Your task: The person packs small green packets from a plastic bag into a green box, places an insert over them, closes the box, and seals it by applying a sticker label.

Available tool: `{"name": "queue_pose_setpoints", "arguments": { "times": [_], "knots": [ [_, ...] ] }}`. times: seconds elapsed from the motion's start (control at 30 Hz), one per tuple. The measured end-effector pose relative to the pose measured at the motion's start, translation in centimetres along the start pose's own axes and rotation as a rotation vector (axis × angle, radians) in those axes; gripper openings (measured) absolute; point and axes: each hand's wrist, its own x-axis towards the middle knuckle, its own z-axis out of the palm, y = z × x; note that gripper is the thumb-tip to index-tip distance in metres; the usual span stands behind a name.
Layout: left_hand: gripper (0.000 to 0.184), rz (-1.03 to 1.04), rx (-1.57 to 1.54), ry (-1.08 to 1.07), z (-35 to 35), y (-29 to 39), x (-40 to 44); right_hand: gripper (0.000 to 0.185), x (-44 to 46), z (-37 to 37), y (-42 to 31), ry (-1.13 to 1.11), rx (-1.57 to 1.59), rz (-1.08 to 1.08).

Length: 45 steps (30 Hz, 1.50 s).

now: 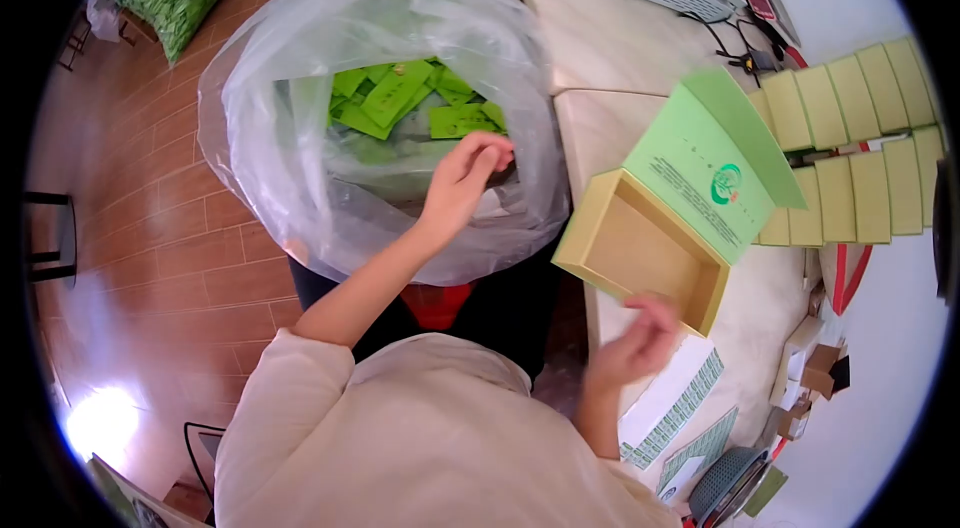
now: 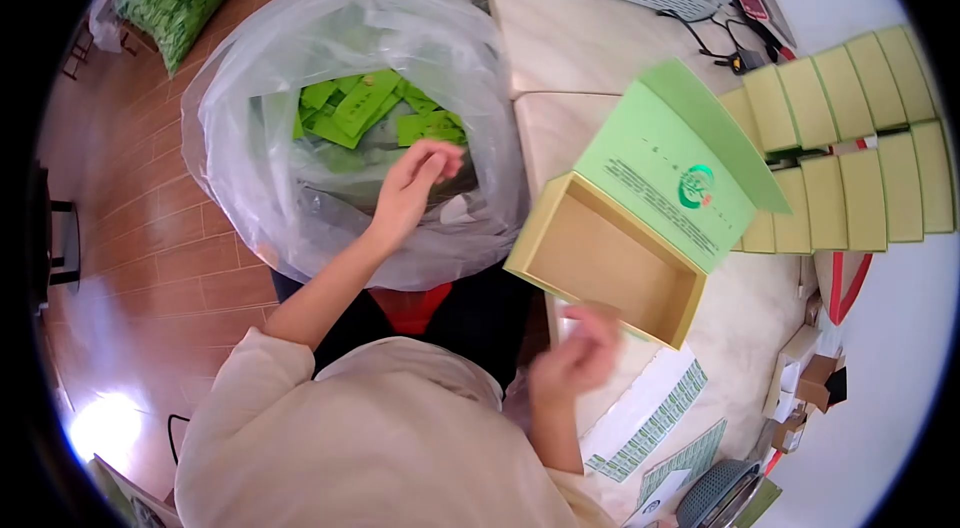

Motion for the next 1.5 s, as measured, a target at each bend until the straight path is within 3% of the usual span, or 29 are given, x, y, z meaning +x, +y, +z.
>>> {"name": "queue_pose_setpoints", "arguments": {
  "times": [0.07,0.13,0.2,0.3,0.43,0.5,0.53,0.63,0.8,0.87,0.93,1.0,1.03,1.1,1.23,1.33,1.4,1.5],
  "knots": [
    [0.016,-0.047,-0.006,0.05,-3.6,-1.2,-2.4,0.017,-0.5,5.2,-1.4,-0.371,0.075,-0.086],
    [0.016,-0.152,-0.001,0.185,-6.6,-2.4,-4.7,0.016,-0.4,11.1,-0.7,-0.547,-0.027,-0.204],
    [0.016,-0.159,-0.041,0.242,-8.0,-2.1,-6.7,0.016,-2.0,16.1,1.7,-0.571,0.137,0.106],
    [0.018,-0.168,-0.076,0.31,-10.1,-1.9,-8.7,0.011,-2.1,21.4,3.9,-0.638,0.098,0.444],
    [0.019,-0.2,-0.135,0.311,-11.3,-2.3,-9.5,0.027,-1.5,27.7,5.4,-0.765,-0.117,0.227],
    [0.018,-0.221,-0.164,0.282,-11.4,-2.2,-9.6,0.057,-1.6,31.0,4.5,-0.694,-0.333,-0.194],
    [0.018,-0.218,-0.171,0.299,-11.6,-2.2,-9.7,0.057,-1.3,32.1,4.5,-0.709,-0.326,-0.204],
    [0.017,-0.232,-0.131,0.276,-12.0,-2.2,-10.4,0.091,-0.3,34.4,5.7,-1.092,-0.338,-0.425],
    [0.019,-0.227,-0.098,0.325,-12.7,-2.8,-10.7,0.077,1.4,34.6,6.7,-1.108,-0.54,-0.583],
    [0.023,-0.198,-0.14,0.35,-12.5,-1.9,-10.0,0.069,2.3,33.0,4.3,-1.117,-0.406,-0.304],
    [0.028,-0.182,-0.178,0.36,-12.1,-1.4,-9.1,0.062,1.8,31.1,3.8,-0.998,-0.325,-0.328],
    [0.049,-0.046,-0.06,0.434,-11.7,-1.4,-7.8,0.061,1.7,28.7,2.4,-1.172,0.111,0.445],
    [0.049,-0.056,-0.053,0.413,-11.4,-0.9,-7.3,0.061,1.1,27.5,2.0,-1.21,0.242,0.532],
    [0.069,-0.015,-0.081,0.399,-10.6,0.5,-6.3,0.061,0.0,25.4,1.3,-1.263,0.452,0.651],
    [0.081,-0.247,0.034,0.089,-11.2,2.3,-5.4,0.053,-0.2,22.9,1.5,-1.206,0.458,0.707],
    [0.079,-0.411,-0.049,-0.017,-11.8,1.0,-5.6,0.046,0.1,22.2,2.8,-1.235,0.239,0.577],
    [0.078,-0.409,0.019,0.023,-11.7,0.4,-5.9,0.048,-0.1,22.5,2.9,-0.934,0.195,-0.076],
    [0.078,-0.405,0.136,0.049,-11.4,0.4,-6.5,0.05,-1.4,22.6,3.0,-1.08,0.325,0.011]
  ]
}}
